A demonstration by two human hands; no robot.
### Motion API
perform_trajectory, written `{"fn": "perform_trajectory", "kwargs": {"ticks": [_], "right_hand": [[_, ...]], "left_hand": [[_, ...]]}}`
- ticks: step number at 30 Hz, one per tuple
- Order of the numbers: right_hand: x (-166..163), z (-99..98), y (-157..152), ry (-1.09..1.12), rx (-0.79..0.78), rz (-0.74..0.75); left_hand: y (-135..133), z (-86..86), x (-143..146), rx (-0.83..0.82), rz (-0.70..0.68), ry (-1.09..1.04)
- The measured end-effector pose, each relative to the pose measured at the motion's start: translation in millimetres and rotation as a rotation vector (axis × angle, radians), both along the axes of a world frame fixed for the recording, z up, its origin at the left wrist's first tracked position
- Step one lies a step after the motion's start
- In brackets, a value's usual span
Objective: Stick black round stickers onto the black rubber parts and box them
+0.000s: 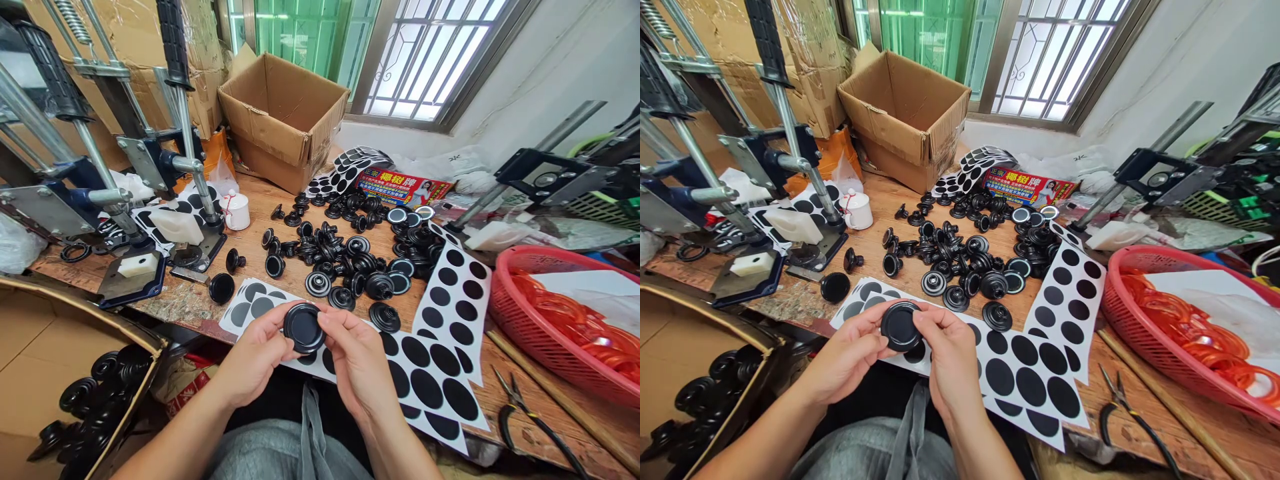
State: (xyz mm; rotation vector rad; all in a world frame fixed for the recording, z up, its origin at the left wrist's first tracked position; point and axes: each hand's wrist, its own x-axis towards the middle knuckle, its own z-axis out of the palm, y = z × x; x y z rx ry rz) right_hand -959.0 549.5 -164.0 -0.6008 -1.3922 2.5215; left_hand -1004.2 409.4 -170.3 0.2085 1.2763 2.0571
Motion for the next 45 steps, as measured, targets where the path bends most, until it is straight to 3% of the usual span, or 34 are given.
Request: {"fn": "perform_trajectory", "kwargs": {"ticks": [22,26,33,37,41,45], "right_hand": [[3,-3.4,-3,0.018,0.119,-0.052],[4,-5.9,-3,0.015,0.293,-0.079],[12,-5.1,-1,0.118,0.881,-0.184],[17,-9.2,7,0.256,1.122,-0.170],[20,-20.0,12,0.324,1.247,-0.130],[23,-25.5,12,0.255,1.166,-0.072]], "left_hand": [[-1,-0.6,1,0.047,-0.001,-0.019],[-2,1.8,1,0.025,-0.002,-0.020],[-4,2.6,1,0.009,0.012,-0.024],[-6,-0.4,-1,0.044,0.025,-0.021],[-8,-1.5,-3,0.048,0.048,-0.032],[-8,0.3,-4,0.055,0.058,-0.036]]}}
